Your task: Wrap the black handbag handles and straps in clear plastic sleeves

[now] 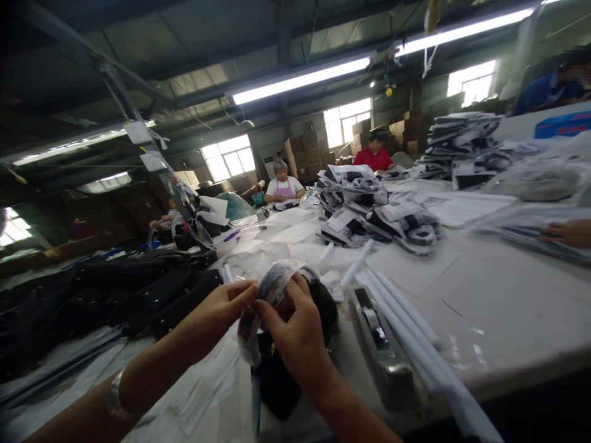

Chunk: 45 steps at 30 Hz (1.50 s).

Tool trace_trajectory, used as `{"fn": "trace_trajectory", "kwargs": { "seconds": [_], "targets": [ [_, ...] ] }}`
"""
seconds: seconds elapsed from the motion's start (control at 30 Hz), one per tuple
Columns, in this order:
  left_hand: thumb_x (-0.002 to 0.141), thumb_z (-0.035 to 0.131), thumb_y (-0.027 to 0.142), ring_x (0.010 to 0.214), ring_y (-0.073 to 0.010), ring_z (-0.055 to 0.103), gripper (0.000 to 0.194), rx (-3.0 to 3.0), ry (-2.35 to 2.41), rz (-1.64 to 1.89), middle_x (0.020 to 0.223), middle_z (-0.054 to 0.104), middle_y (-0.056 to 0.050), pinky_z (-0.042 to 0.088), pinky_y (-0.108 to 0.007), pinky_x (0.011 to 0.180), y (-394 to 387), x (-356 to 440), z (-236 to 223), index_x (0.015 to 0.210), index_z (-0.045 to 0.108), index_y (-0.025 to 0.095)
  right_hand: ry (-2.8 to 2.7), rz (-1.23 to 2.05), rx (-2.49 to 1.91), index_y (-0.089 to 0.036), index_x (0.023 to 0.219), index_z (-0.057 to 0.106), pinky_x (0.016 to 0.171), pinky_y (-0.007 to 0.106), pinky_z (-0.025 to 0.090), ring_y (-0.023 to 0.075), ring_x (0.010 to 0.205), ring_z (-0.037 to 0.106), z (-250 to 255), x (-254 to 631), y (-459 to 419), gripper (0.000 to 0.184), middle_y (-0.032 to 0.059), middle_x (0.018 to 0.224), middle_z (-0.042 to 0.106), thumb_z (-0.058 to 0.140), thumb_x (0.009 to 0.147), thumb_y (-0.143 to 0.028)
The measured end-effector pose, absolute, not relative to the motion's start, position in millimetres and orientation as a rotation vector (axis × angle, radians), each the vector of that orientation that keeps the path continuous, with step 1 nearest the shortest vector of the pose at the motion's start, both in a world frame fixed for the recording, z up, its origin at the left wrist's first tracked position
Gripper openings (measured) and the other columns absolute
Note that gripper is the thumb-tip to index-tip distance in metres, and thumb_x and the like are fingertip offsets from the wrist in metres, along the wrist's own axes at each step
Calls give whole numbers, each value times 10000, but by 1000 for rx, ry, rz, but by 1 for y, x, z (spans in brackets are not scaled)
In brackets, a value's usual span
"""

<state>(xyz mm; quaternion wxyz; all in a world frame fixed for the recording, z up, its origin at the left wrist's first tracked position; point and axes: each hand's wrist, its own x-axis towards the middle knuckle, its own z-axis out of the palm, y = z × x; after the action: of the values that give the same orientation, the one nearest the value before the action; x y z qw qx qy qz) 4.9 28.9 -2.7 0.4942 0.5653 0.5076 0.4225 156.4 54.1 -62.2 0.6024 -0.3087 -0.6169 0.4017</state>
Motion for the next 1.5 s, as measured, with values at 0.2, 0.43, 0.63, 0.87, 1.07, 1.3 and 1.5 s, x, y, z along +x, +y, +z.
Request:
{"fn": "trace_trajectory", "kwargs": {
  "seconds": [0.2,0.43,0.63,0.87,1.07,1.3,1.5],
  "targets": [
    [841,727,376,933,-206,661,343,1400,1299,1050,966,759,-61,493,-254,815,22,2,0,1116,745,172,-1411,1202,-495,-235,1100,688,878,291,541,222,1004,663,-64,155,51,279,47,1186,624,711,823,-264],
    [750,812,380,684,-143,670,377,1079,1429,1277,810,758,-29,520,-190,593,10,-26,-4,1057,745,171,-1242,1348,-603,-240,1328,571,933,360,550,229,1047,680,-108,150,44,436,101,1303,628,624,903,-316],
    [599,901,260,402,-78,568,446,824,1477,1548,690,745,12,455,-144,369,8,-44,-6,1005,733,181,-1566,1259,-536,-232,1186,695,948,342,531,232,1091,674,-116,130,53,308,66,1168,724,630,905,-341],
    [548,922,238,537,-144,702,442,723,1501,1780,672,754,18,564,-149,468,-6,-40,-18,949,744,184,-1646,857,-1270,-175,935,689,718,302,526,210,746,707,-174,170,127,251,70,822,737,494,975,-328],
    [549,928,372,716,-165,742,497,772,1503,1736,758,775,5,585,-144,609,-13,-36,-31,986,766,200,-1944,674,-1639,-135,974,676,930,429,496,250,1049,637,-227,172,165,126,94,1081,689,692,878,-216],
    [584,907,403,705,-141,722,479,792,1480,1737,780,774,7,573,-146,628,-21,-32,-33,996,768,203,-2176,664,-1781,-161,1126,641,868,422,553,213,992,658,-240,160,175,240,73,1146,662,620,952,-325],
    [591,909,387,703,-137,714,501,779,1428,1731,792,772,3,564,-148,636,-23,-39,-37,1030,755,201,-2199,599,-1909,-164,1190,616,898,443,543,236,1061,635,-237,162,183,281,92,1229,627,619,952,-315]
  ]
}}
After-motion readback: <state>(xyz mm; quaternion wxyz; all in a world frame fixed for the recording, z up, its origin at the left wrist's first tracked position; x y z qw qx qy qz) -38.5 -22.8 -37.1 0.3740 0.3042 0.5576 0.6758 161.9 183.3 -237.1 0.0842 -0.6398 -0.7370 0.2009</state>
